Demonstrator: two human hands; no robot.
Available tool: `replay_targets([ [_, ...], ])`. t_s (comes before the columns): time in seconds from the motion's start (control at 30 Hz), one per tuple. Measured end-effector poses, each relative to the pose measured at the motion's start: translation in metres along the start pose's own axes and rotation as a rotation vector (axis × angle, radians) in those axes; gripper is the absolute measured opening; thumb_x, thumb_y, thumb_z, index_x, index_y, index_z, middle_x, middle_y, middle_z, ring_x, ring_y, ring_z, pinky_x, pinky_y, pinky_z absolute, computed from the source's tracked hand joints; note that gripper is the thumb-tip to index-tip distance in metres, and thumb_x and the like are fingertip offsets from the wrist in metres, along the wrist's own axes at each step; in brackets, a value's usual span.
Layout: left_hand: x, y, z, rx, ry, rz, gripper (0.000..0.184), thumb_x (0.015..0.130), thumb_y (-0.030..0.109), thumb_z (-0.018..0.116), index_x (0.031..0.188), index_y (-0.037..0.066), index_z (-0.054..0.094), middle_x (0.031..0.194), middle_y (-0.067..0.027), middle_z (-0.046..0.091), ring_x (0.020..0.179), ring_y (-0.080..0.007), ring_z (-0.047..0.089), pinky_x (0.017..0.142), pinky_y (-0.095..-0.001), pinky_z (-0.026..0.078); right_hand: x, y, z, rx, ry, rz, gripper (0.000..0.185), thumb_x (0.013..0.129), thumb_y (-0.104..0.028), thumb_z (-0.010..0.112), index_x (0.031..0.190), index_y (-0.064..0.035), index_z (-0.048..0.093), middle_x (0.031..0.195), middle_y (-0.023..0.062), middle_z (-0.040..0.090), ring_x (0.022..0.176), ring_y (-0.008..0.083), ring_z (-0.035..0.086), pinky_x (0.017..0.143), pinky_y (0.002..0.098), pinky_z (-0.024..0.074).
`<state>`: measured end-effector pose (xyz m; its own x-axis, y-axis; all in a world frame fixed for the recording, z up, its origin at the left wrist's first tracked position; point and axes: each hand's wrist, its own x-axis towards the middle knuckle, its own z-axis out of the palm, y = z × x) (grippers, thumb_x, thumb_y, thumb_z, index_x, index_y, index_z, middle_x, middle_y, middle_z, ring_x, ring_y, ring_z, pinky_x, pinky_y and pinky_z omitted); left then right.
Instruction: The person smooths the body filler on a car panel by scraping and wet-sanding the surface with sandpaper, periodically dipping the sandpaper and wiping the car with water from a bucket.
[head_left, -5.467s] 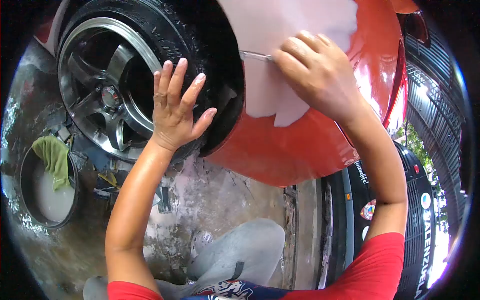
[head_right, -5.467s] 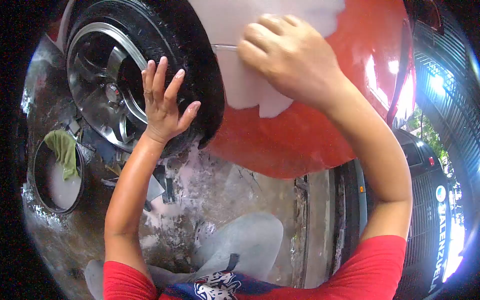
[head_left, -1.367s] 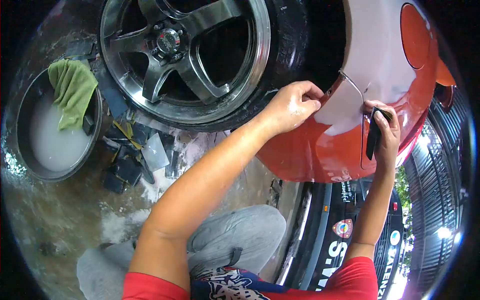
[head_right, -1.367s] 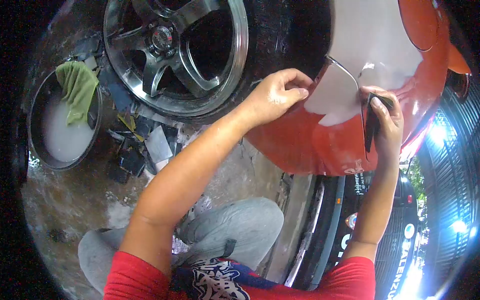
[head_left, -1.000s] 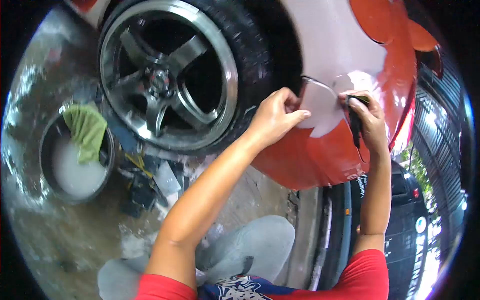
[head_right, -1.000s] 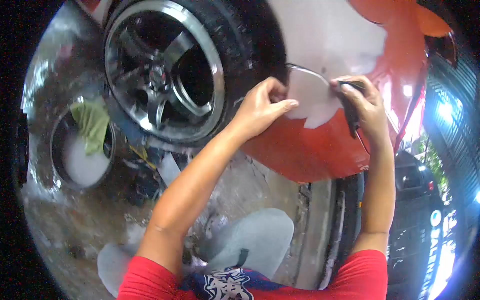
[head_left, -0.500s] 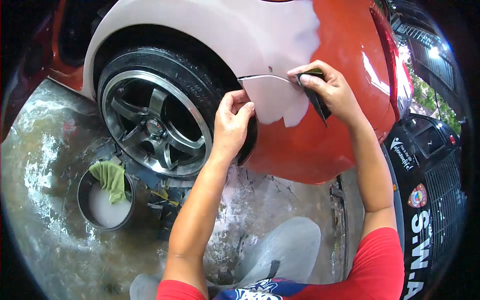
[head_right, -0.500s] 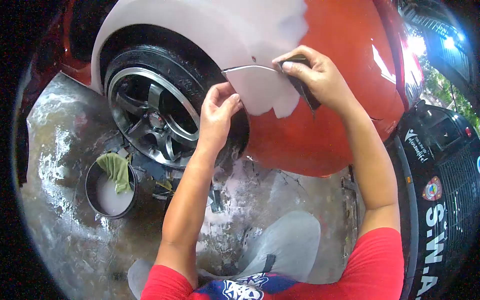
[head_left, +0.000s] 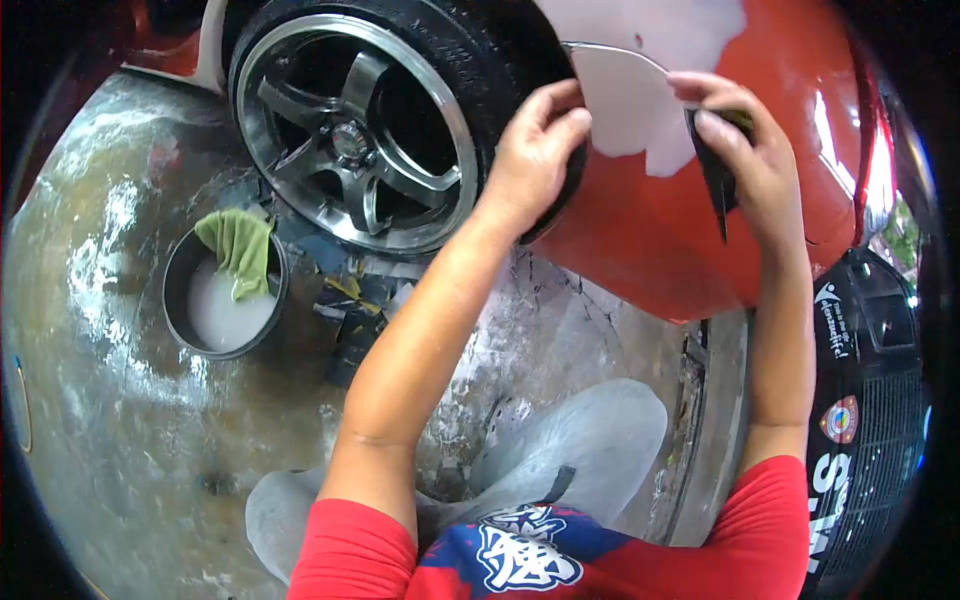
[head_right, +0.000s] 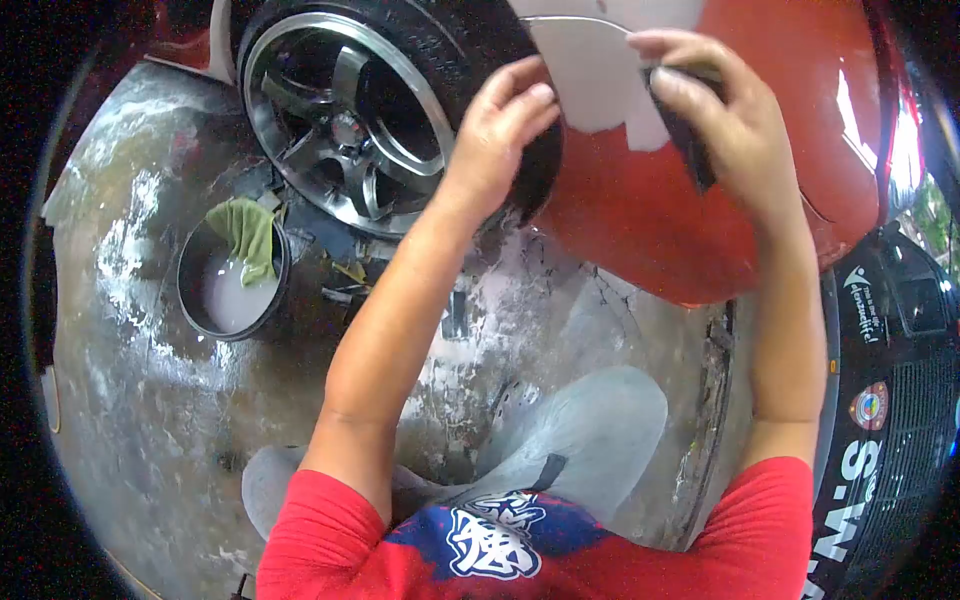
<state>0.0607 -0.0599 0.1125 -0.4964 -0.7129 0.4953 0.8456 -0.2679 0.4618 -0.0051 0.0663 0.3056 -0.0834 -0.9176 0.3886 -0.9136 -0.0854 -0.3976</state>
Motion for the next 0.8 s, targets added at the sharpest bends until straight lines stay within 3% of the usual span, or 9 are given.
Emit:
replay_targets([
  [0.1,-0.023,-0.051,-0.019,0.34,-0.055,0.022,0.047,0.097,0.013,0.058,0.14,-0.006,0.052,0.129,-0.015,0.063,0.122,-0.0236,0.059,0.109,-0.0353,0.043,-0.037,-0.025,0.029,0.038,-0.002,-0.052,0.013,0.09,-0.007,0.065,0.1,0.001,0.064,0.13,0.0179,0.065,0.117,0.0233,0.061,0.102,0.0363,0.0462],
  [0.17,-0.044,-0.073,-0.024,0.498,-0.057,0.0,0.043,0.094,0.007,0.059,0.135,-0.006,0.056,0.126,-0.0208,0.059,0.116,-0.0291,0.062,0.103,-0.038,0.048,-0.057,-0.025,0.043,0.072,-0.019,-0.029,0.011,0.088,-0.005,0.066,0.097,-0.0002,0.064,0.129,0.0184,0.066,0.117,0.0241,0.061,0.101,0.0365,0.0466],
  [0.3,-0.059,-0.078,-0.023,0.482,-0.035,-0.041,0.042,0.095,0.011,0.064,0.133,-0.005,0.056,0.126,-0.0189,0.057,0.115,-0.0273,0.062,0.1,-0.0374,0.051,-0.093,0.008,0.075,0.331,0.017,0.087,0.009,0.086,-0.003,0.067,0.094,-0.0003,0.063,0.126,0.0179,0.067,0.116,0.0258,0.062,0.099,0.0375,0.0475],
  [0.4,-0.042,-0.056,-0.016,0.499,0.012,0.054,0.041,0.098,0.014,0.065,0.134,-0.004,0.055,0.125,-0.0163,0.055,0.118,-0.0241,0.06,0.1,-0.0367,0.052,-0.109,0.027,0.08,0.317,-0.257,0.126,0.01,0.088,-0.008,0.066,0.094,0.0005,0.062,0.119,0.0163,0.069,0.109,0.0279,0.066,0.096,0.0394,0.0504],
  [0.43,-0.032,-0.046,-0.01,0.434,0.043,0.073,0.047,0.102,0.018,0.061,0.142,-0.003,0.049,0.136,-0.0154,0.056,0.122,-0.0247,0.058,0.106,-0.0396,0.047,-0.114,0.028,0.08,0.296,-0.396,0.14,0.011,0.09,-0.01,0.065,0.093,0.0004,0.062,0.116,0.016,0.07,0.107,0.0293,0.067,0.095,0.0405,0.0511],
  [0.47,-0.021,-0.037,-0.001,0.3,0.099,0.099,0.046,0.103,0.017,0.059,0.143,-0.003,0.047,0.136,-0.0148,0.057,0.121,-0.024,0.058,0.106,-0.041,0.047,-0.119,0.03,0.085,0.321,-0.443,0.066,0.013,0.091,-0.013,0.066,0.094,-0.0009,0.063,0.101,0.0157,0.072,0.091,0.0328,0.07,0.083,0.0419,0.0555],
  [0.57,0.011,0.0,0.022,0.051,0.181,0.121,0.04,0.106,0.017,0.055,0.141,-0.001,0.048,0.13,-0.0121,0.061,0.12,-0.0218,0.059,0.104,-0.0441,0.048,-0.116,0.025,0.091,0.238,-0.817,0.01,0.013,0.092,-0.014,0.065,0.095,-0.0025,0.061,0.089,0.0185,0.071,0.08,0.0379,0.07,0.071,0.0458,0.0562],
  [0.67,0.018,0.0,0.027,0.061,0.248,0.108,0.028,0.105,0.016,0.056,0.13,0.003,0.054,0.122,-0.0085,0.064,0.114,-0.0199,0.061,0.099,-0.0444,0.05,-0.116,0.033,0.111,0.222,-0.834,-0.098,0.011,0.092,-0.014,0.06,0.092,-0.0032,0.06,0.077,0.0204,0.068,0.077,0.0431,0.07,0.066,0.0531,0.055],
  [0.8,0.023,0.001,0.022,0.145,0.256,0.148,0.022,0.104,0.024,0.061,0.118,0.007,0.057,0.112,-0.0041,0.064,0.105,-0.0152,0.061,0.092,-0.0414,0.052,-0.111,0.061,0.134,0.255,-0.95,-0.083,0.016,0.088,-0.012,0.059,0.097,0.0002,0.065,0.084,0.0257,0.07,0.081,0.0433,0.071,0.072,0.055,0.0554],
])
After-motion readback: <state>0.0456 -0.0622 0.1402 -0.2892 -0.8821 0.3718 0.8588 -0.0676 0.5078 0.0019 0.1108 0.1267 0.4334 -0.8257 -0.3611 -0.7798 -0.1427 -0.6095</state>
